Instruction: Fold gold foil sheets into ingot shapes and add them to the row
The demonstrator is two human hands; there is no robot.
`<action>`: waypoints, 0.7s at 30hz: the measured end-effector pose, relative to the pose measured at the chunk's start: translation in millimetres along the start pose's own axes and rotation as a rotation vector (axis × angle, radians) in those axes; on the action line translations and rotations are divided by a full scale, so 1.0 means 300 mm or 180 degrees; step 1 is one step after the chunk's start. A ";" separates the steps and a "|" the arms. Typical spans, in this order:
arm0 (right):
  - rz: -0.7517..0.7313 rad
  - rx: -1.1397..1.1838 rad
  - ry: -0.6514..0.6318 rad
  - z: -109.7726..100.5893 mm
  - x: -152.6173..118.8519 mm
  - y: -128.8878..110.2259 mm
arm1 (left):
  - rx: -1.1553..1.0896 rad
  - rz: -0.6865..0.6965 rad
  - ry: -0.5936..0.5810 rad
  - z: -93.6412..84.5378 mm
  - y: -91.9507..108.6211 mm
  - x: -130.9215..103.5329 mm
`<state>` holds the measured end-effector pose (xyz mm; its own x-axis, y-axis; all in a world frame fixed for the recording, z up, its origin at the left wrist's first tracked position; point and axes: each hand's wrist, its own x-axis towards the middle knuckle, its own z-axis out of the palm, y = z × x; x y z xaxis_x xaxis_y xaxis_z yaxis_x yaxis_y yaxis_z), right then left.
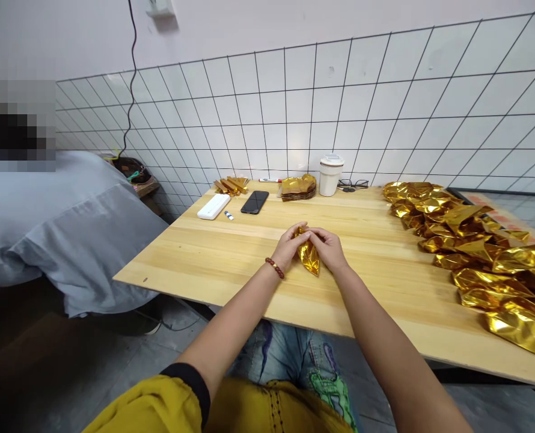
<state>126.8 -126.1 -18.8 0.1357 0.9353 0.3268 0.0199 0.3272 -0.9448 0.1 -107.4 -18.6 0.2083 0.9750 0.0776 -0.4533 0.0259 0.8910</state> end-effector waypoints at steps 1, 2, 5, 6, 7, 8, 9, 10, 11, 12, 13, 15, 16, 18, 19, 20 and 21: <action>0.0000 -0.0047 0.0005 -0.001 -0.001 -0.004 | -0.0052 0.0012 0.0044 -0.003 -0.002 0.005; 0.0014 -0.0098 0.0036 -0.004 -0.001 -0.007 | -0.0137 0.0025 0.0135 -0.007 -0.004 0.011; 0.0150 -0.0194 0.0067 -0.013 -0.001 -0.015 | -0.0513 0.0181 0.0608 -0.021 0.001 0.033; 0.0195 -0.0209 0.0017 -0.014 -0.002 -0.016 | -0.0629 0.0269 0.0782 -0.026 0.005 0.040; 0.0231 -0.0224 -0.0047 -0.013 -0.004 -0.016 | -0.0715 0.0365 0.0941 -0.029 0.010 0.045; 0.0262 -0.0250 -0.0128 -0.011 -0.007 -0.016 | -0.0756 0.0473 0.1077 -0.031 0.015 0.050; 0.0296 -0.0280 -0.0215 -0.007 -0.010 -0.017 | -0.0748 0.0585 0.1189 -0.032 0.019 0.054; 0.0336 -0.0301 -0.0305 -0.001 -0.015 -0.017 | -0.0698 0.0688 0.1273 -0.032 0.023 0.056; 0.0383 -0.0301 -0.0394 0.005 -0.019 -0.017 | -0.0619 0.0775 0.1338 -0.031 0.026 0.056; 0.0436 -0.0276 -0.0458 0.012 -0.023 -0.017 | -0.0520 0.0850 0.1386 -0.029 0.028 0.055; 0.0495 -0.0226 -0.0489 0.020 -0.026 -0.017 | -0.0416 0.0917 0.1431 -0.026 0.028 0.052; 0.0587 -0.0089 -0.0407 0.032 -0.027 -0.015 | -0.0210 0.1015 0.1443 -0.018 0.024 0.044; 0.0604 -0.0022 -0.0295 0.036 -0.024 -0.012 | -0.0128 0.1047 0.1381 -0.013 0.021 0.038; 0.0575 0.0107 0.0026 0.038 -0.014 -0.006 | -0.0023 0.1053 0.1092 -0.003 0.012 0.024; 0.0521 0.0182 0.0200 0.036 -0.008 -0.004 | 0.0007 0.1030 0.0905 0.002 0.008 0.018; 0.0453 0.0277 0.0374 0.032 -0.001 -0.002 | 0.0025 0.1002 0.0727 0.006 0.004 0.012; 0.0383 0.0390 0.0540 0.027 0.006 0.000 | 0.0041 0.0979 0.0579 0.010 0.000 0.008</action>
<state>118.9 -123.2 -17.9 0.2945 0.9359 0.1932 -0.1254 0.2383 -0.9631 3.2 -105.9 -16.9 -0.0945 0.9601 0.2631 -0.4595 -0.2765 0.8441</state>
